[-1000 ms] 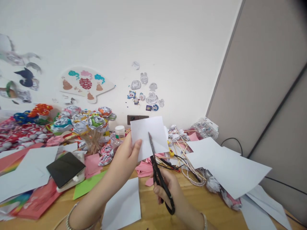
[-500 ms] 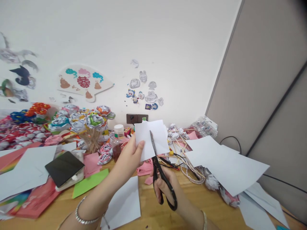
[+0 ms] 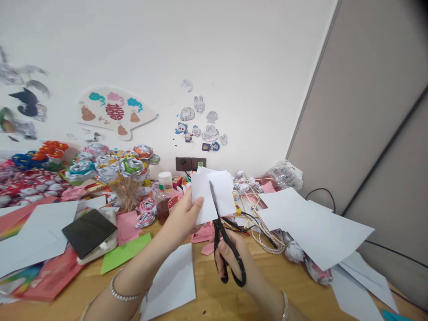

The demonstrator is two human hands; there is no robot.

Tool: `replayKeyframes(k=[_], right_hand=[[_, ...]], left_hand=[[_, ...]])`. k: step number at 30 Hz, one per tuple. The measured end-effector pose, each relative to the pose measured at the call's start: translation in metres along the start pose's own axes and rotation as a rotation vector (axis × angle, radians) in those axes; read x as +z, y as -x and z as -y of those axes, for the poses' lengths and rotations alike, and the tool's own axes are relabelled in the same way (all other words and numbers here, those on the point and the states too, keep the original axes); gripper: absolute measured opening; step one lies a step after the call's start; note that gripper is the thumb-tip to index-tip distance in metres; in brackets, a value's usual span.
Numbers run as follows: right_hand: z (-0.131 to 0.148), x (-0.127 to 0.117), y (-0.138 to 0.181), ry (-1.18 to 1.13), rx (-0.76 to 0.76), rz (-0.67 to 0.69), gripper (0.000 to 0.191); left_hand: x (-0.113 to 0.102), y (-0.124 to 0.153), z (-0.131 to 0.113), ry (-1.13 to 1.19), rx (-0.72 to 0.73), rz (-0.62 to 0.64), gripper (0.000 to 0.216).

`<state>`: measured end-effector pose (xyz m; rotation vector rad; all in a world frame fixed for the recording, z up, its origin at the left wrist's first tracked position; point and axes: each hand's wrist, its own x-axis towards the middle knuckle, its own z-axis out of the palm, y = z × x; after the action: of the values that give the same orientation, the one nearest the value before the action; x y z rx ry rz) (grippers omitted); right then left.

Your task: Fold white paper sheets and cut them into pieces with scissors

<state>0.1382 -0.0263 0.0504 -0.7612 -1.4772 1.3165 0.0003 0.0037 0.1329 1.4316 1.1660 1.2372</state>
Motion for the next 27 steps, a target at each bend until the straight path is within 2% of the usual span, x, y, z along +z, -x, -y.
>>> replayKeyframes(k=[4, 11, 16, 27], right_hand=[[0.001, -0.001, 0.0, -0.006, -0.011, -0.004, 0.043], [-0.005, -0.003, -0.002, 0.041, 0.04, -0.069, 0.046], [-0.004, 0.001, -0.001, 0.04, 0.107, -0.106, 0.052], [-0.007, -0.003, 0.0, 0.024, 0.062, -0.085, 0.046]], left_hand=[[0.006, -0.002, 0.005, 0.01, 0.004, 0.038, 0.027], [0.009, -0.002, 0.004, 0.015, -0.02, 0.038, 0.018], [0.009, -0.002, 0.003, 0.07, -0.027, 0.089, 0.017], [0.02, 0.002, 0.005, 0.12, -0.105, 0.099, 0.017]])
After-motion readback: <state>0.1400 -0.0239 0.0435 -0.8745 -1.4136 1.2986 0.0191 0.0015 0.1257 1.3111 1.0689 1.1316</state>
